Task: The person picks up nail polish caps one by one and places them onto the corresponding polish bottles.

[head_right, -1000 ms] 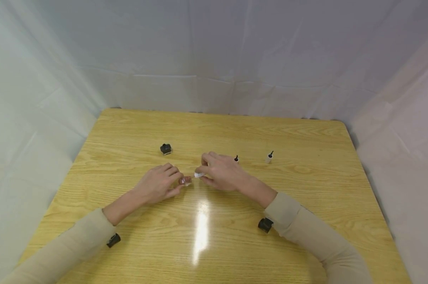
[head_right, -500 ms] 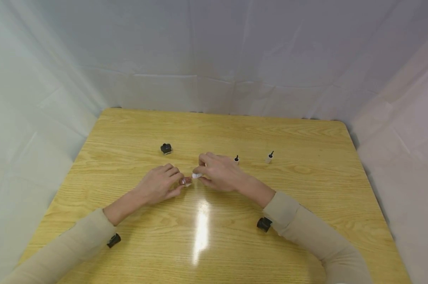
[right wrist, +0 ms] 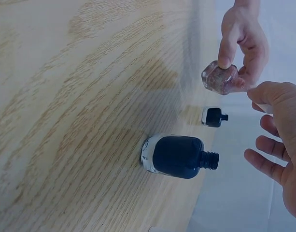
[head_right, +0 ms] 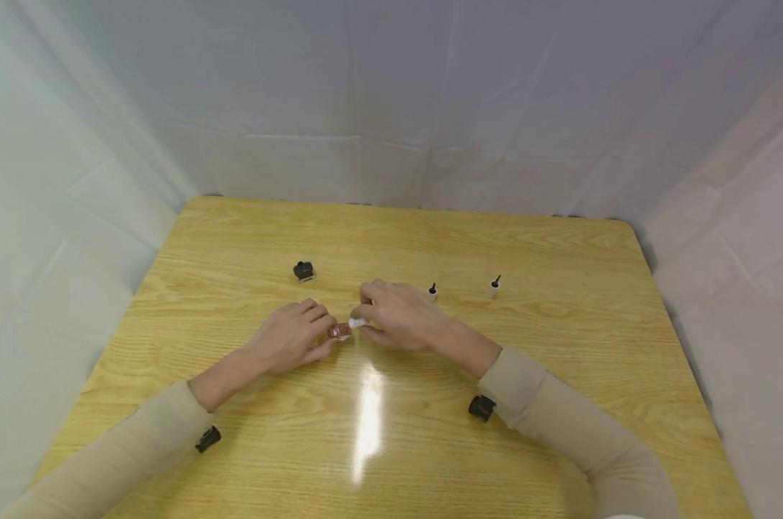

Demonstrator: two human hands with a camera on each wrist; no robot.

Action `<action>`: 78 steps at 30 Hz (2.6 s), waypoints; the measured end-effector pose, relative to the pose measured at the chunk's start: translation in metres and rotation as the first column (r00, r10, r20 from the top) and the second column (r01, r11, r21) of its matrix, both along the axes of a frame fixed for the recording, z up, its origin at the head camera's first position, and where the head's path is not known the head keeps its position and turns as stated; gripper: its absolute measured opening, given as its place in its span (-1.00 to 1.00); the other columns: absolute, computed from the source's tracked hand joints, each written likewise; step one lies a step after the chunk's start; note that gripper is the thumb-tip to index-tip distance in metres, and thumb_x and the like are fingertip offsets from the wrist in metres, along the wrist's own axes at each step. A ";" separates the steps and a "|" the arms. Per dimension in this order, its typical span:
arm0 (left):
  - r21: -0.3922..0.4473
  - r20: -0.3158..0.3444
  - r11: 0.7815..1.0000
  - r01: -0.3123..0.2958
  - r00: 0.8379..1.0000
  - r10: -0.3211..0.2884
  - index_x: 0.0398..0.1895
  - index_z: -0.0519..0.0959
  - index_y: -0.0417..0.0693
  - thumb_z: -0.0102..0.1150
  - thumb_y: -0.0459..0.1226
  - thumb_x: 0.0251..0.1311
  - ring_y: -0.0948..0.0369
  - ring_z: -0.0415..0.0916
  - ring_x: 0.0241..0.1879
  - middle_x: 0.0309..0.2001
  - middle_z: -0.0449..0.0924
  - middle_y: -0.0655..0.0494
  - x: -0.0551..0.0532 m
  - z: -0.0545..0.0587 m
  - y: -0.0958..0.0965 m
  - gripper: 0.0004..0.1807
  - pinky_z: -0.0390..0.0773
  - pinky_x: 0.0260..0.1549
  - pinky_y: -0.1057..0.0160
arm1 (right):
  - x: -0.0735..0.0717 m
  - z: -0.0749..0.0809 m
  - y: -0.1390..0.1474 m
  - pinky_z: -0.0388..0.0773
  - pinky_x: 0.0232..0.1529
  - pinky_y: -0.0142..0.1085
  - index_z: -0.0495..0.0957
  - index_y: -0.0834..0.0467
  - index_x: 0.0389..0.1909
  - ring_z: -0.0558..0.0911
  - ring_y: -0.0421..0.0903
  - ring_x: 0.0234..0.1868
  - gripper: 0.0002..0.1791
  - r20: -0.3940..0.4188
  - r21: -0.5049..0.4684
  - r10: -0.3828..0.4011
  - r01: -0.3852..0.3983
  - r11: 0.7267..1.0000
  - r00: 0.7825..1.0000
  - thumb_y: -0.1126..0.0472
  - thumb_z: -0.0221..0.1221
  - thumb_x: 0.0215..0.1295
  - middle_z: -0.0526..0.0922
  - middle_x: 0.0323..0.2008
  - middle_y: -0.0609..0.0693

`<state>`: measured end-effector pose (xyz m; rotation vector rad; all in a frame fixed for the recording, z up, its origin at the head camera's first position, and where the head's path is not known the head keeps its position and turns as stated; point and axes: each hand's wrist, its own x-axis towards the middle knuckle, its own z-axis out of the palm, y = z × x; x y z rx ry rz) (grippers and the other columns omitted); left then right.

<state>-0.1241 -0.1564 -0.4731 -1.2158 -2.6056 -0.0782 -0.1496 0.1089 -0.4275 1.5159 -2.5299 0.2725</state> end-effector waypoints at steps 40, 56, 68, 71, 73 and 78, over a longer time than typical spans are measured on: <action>-0.009 -0.028 1.000 0.004 1.000 -0.004 -0.13 0.70 -0.01 0.33 0.00 0.33 0.16 0.69 -0.15 -0.17 0.78 0.09 0.002 0.000 0.001 -0.71 0.78 -0.18 0.25 | -0.001 0.000 -0.012 0.54 -0.33 -0.51 0.78 0.04 0.01 0.57 -0.21 -0.28 -0.74 0.035 0.087 0.018 -0.021 0.996 0.999 0.09 0.39 0.35 0.64 -0.20 -0.08; -0.007 -0.043 1.000 0.014 0.999 -0.014 -0.14 0.70 -0.01 0.33 0.01 0.32 0.16 0.69 -0.16 -0.18 0.77 0.09 0.001 -0.001 0.000 -0.70 0.77 -0.21 0.27 | -0.001 -0.002 -0.015 0.46 -0.37 -0.54 0.78 0.04 -0.01 0.50 -0.24 -0.32 -0.76 0.055 0.058 0.031 -0.034 0.998 0.998 0.08 0.38 0.37 0.60 -0.25 -0.10; -0.006 -0.051 1.000 0.018 0.999 -0.018 -0.13 0.70 0.01 0.33 0.01 0.32 0.17 0.68 -0.17 -0.19 0.77 0.10 0.002 -0.001 0.000 -0.71 0.76 -0.22 0.29 | -0.001 -0.007 -0.017 0.48 -0.35 -0.53 0.78 0.02 0.01 0.52 -0.23 -0.29 -0.76 0.069 0.075 0.030 -0.036 0.997 0.997 0.05 0.34 0.41 0.62 -0.23 -0.10; -0.005 -0.049 1.000 0.018 0.999 -0.018 -0.13 0.70 0.00 0.33 0.00 0.32 0.17 0.68 -0.17 -0.19 0.77 0.10 0.003 -0.001 0.000 -0.71 0.76 -0.22 0.29 | -0.001 -0.008 -0.018 0.48 -0.37 -0.53 0.78 0.02 -0.01 0.51 -0.22 -0.30 -0.77 0.072 0.064 0.032 -0.037 0.997 0.997 0.06 0.35 0.39 0.61 -0.25 -0.10; -0.007 -0.048 1.000 0.018 0.999 -0.018 -0.12 0.70 0.00 0.33 0.01 0.32 0.17 0.68 -0.17 -0.19 0.77 0.10 0.003 -0.001 0.000 -0.71 0.75 -0.22 0.29 | -0.001 -0.009 -0.018 0.48 -0.37 -0.53 0.78 0.03 -0.03 0.51 -0.22 -0.30 -0.78 0.073 0.057 0.034 -0.038 0.998 0.997 0.06 0.36 0.39 0.61 -0.25 -0.10; -0.014 -0.043 1.000 0.020 0.999 -0.021 -0.11 0.71 0.00 0.32 0.01 0.33 0.17 0.67 -0.16 -0.17 0.77 0.10 0.003 -0.002 0.000 -0.70 0.76 -0.20 0.28 | -0.001 -0.010 -0.019 0.49 -0.37 -0.53 0.78 0.03 -0.05 0.52 -0.22 -0.31 -0.78 0.068 0.054 0.038 -0.042 0.998 0.997 0.02 0.34 0.42 0.62 -0.24 -0.09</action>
